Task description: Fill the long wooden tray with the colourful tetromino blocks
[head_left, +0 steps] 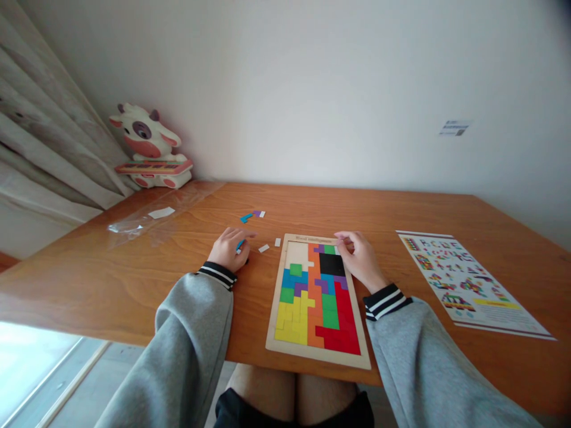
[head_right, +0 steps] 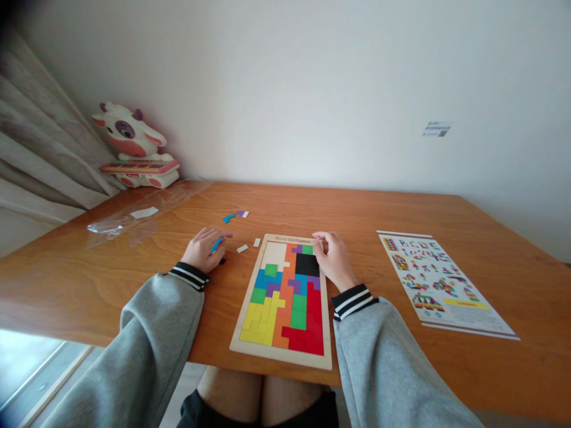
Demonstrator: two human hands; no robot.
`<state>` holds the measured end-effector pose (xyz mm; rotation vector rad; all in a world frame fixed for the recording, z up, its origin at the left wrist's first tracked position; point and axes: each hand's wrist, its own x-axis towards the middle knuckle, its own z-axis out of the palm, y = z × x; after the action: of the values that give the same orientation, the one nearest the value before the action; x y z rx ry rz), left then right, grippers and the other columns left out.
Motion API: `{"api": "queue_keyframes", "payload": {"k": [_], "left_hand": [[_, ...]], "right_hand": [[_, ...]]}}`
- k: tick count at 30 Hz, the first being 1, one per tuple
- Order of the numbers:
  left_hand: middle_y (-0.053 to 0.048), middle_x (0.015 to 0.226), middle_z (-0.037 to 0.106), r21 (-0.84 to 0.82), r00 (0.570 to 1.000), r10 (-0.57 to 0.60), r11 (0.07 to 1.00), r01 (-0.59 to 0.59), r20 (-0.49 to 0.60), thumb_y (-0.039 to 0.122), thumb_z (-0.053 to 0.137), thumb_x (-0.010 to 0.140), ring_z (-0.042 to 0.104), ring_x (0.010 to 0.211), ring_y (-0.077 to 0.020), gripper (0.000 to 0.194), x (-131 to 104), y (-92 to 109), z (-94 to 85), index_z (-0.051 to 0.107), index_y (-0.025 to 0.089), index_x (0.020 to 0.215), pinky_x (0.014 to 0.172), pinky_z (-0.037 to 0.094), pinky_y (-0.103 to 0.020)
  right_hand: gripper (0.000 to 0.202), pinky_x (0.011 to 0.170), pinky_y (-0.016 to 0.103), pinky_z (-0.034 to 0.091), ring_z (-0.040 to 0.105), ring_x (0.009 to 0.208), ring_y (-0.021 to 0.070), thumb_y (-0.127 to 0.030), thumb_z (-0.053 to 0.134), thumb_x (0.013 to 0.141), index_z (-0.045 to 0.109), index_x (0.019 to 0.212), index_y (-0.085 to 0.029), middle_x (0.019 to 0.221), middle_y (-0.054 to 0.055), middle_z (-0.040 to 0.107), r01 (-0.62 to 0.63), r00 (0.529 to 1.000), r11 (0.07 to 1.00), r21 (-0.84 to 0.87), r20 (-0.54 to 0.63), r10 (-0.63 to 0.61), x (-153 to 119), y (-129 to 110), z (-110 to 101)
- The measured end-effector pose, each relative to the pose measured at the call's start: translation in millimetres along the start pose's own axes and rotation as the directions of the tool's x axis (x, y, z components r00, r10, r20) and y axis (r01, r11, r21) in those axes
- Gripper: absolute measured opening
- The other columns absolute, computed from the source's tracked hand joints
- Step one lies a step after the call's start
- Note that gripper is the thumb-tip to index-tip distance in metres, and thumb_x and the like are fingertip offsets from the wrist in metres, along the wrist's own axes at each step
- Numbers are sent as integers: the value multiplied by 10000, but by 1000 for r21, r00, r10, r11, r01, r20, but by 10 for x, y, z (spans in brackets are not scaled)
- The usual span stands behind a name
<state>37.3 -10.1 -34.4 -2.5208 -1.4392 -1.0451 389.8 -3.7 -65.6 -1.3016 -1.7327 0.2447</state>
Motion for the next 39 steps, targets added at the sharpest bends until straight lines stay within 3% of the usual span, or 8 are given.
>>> {"api": "queue_keyframes", "payload": {"k": [5, 8, 11, 17, 26, 31, 34, 39], "left_hand": [[-68, 942, 725, -164, 988, 133, 979, -119, 75, 149, 478, 764, 611, 921, -234, 404, -26, 226, 116, 691, 191, 1105, 867, 529, -397], [-75, 999, 718, -273, 962, 238, 942, -194, 135, 141, 483, 743, 593, 994, -245, 499, -28, 450, 203, 653, 196, 1209, 909, 515, -419], [-85, 912, 707, -342, 939, 290, 915, -216, 184, 151, 495, 760, 584, 1014, -254, 499, -18, 582, 232, 643, 173, 1235, 918, 506, -417], [-84, 938, 699, -390, 907, 310, 902, -186, 285, 146, 506, 769, 586, 1016, -253, 488, 1, 612, 188, 655, 190, 1232, 931, 503, -424], [-71, 950, 708, -462, 912, 310, 872, -159, 270, 129, 494, 800, 603, 942, -219, 423, -10, 642, 206, 688, 214, 1166, 863, 532, -377], [-67, 949, 718, -341, 972, 205, 927, -155, 117, 153, 488, 820, 613, 921, -218, 315, 17, 574, 234, 678, 190, 1069, 877, 512, -401], [-83, 1061, 705, -143, 998, 38, 989, -29, 57, 169, 484, 839, 622, 1003, -236, 293, 41, 440, 257, 647, 185, 1082, 936, 487, -434], [-101, 1193, 667, 33, 988, -151, 988, 151, -11, 224, 498, 855, 589, 1139, -264, 317, 79, 151, 332, 608, 177, 1148, 1032, 441, -469]], "right_hand": [[218, 790, 419, 540, 642, 884, 239, -342, 508, 900, 658, 973, -202, 969, 105, 681, -8, 1000, 1000, 14, 16, 8, 5, -22, 12], [212, 785, 412, 542, 645, 871, 233, -327, 509, 893, 660, 965, -197, 956, 103, 681, -12, 1000, 1000, 10, 15, 12, 6, -39, 17], [209, 775, 407, 546, 645, 862, 230, -316, 511, 887, 661, 968, -193, 952, 103, 679, -13, 1000, 1000, 15, 12, 13, 8, -47, 17], [219, 774, 418, 550, 645, 873, 235, -330, 509, 893, 662, 978, -199, 965, 102, 675, -26, 999, 999, 25, 29, 25, 8, -45, 16], [221, 782, 425, 549, 642, 858, 233, -360, 515, 892, 663, 969, -214, 963, 98, 679, -28, 999, 999, 37, 25, 27, 2, -40, 23], [216, 786, 425, 551, 644, 861, 231, -350, 521, 890, 657, 979, -207, 975, 97, 675, -40, 999, 999, 36, 36, 38, -6, -26, 23], [212, 786, 422, 552, 643, 861, 228, -345, 518, 896, 654, 981, -207, 976, 96, 673, -35, 999, 999, 35, 36, 33, -10, -13, 23], [226, 797, 426, 547, 643, 879, 235, -356, 514, 904, 657, 987, -202, 979, 100, 672, -12, 999, 1000, 17, 29, 12, -7, -18, 13]]}}
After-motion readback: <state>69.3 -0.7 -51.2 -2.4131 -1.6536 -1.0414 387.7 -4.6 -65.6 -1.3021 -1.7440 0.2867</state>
